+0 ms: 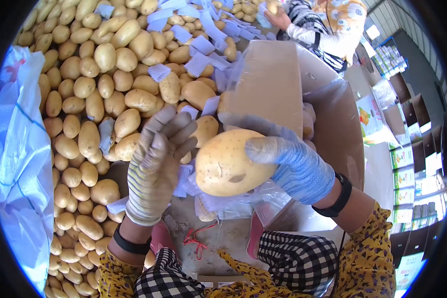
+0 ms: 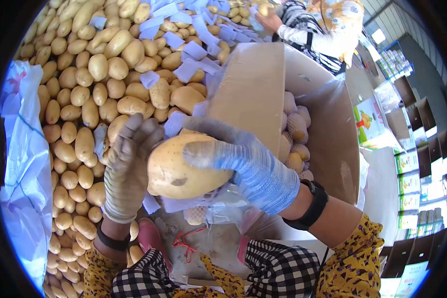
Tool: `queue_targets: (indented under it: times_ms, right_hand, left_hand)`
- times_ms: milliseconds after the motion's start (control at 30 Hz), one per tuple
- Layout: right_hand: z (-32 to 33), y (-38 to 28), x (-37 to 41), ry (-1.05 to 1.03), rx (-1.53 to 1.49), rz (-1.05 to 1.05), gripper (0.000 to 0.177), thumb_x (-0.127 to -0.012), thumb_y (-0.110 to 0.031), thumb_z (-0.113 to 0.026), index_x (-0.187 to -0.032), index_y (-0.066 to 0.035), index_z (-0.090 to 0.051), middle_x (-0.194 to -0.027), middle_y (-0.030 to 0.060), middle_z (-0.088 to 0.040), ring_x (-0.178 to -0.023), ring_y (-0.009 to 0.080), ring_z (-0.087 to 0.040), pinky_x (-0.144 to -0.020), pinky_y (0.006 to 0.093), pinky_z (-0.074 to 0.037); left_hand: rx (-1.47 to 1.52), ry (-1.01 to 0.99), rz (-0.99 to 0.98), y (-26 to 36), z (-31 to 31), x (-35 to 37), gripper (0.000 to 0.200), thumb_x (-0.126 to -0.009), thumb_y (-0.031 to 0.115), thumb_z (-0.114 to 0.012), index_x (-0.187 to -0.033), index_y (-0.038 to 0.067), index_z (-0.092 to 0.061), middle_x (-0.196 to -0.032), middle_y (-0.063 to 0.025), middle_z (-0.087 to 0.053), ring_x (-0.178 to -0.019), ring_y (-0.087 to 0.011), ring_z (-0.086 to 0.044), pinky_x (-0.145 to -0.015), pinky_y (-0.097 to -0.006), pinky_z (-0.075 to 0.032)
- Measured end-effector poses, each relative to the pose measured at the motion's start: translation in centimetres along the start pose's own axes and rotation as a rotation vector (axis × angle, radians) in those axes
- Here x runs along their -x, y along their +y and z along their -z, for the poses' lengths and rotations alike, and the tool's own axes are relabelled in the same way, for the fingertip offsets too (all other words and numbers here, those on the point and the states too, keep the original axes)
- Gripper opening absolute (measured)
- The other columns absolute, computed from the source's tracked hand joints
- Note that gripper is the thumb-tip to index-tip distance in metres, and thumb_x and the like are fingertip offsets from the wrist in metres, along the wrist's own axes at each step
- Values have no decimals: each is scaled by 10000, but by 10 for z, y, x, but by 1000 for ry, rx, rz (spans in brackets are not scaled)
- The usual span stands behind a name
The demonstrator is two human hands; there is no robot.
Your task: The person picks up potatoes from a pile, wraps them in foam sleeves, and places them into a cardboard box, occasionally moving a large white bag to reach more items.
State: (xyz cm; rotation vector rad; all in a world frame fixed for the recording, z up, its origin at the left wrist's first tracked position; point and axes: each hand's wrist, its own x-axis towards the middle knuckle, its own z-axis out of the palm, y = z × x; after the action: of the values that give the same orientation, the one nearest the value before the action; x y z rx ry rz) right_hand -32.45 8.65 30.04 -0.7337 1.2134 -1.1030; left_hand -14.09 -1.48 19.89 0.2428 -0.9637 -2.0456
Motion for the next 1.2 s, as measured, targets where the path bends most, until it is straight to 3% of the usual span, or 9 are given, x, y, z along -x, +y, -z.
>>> queue_targets:
  times_ms: [100,200,267,400,600,733,800,1000,1200]
  right_hand:
    - [-5,9,3,37,-84,76,614,-828,-318,-708,-1287,27,-491,-1121,111,-593,-999,166,-608,-724,239,-544]
    - [-6,-4,11,-69,-149,-3,680,-800,-262,-728,-1346,21,-439,-1254,131,-551,-1137,216,-557,-982,337,-449]
    - [-10,-5,19,-37,-199,97,669,-800,-271,-742,-1314,44,-452,-1112,123,-597,-999,189,-605,-795,283,-515]
    - [2,-10,34,162,535,558,678,-783,-247,-753,-1317,41,-449,-1047,163,-617,-932,226,-633,-764,342,-545]
    - [52,-17,43,529,1628,1261,523,-816,-301,-678,-1260,-53,-559,-1101,159,-622,-931,318,-612,-811,397,-516]
    - [99,-42,83,762,982,769,532,-842,-243,-688,-1298,-26,-523,-1082,102,-647,-955,172,-633,-834,285,-507]
    - [137,-44,94,861,639,745,350,-804,-176,-755,-1088,-3,-649,-948,104,-677,-841,151,-647,-760,265,-541]
    - [168,-13,96,846,648,223,381,-890,-198,-620,-1219,-6,-601,-1015,77,-661,-891,132,-636,-753,239,-522]
    - [176,3,40,794,964,229,450,-806,-230,-711,-1190,-28,-594,-1047,139,-657,-907,220,-645,-790,318,-527]
  left_hand:
    - [-262,-194,182,-14,-12,31,622,-927,336,-603,-1410,63,-319,-1364,-116,-478,-1252,-207,-482,-1066,-385,-392]
    - [-365,-182,270,-24,-10,50,727,-890,288,-661,-1447,73,-245,-1356,-111,-482,-1230,-190,-496,-1048,-361,-421]
    - [-478,-81,328,-14,-1,49,652,-891,246,-663,-1408,54,-314,-1294,-103,-529,-1182,-179,-529,-1025,-357,-438]
    - [-154,186,46,7,-45,30,508,-855,185,-701,-1268,25,-451,-1138,-79,-600,-1046,-180,-593,-930,-345,-489]
    - [-343,-95,-53,-3,-83,23,427,-848,333,-719,-1016,27,-473,-664,-61,-565,-579,-151,-574,-632,-263,-509]
    - [-349,33,-103,-18,-53,12,438,-923,333,-623,-1217,31,-501,-836,-32,-547,-709,-115,-522,-713,-263,-451]
    - [-299,46,-7,-26,-31,12,448,-932,303,-613,-1278,47,-490,-906,-20,-538,-765,-117,-524,-762,-273,-444]
    - [-249,1,143,-44,0,9,371,-966,233,-558,-1300,86,-491,-1056,7,-575,-887,-98,-541,-799,-302,-456]
    - [-225,93,221,-57,17,7,372,-968,235,-554,-1301,82,-490,-1039,7,-568,-875,-98,-539,-810,-286,-445]
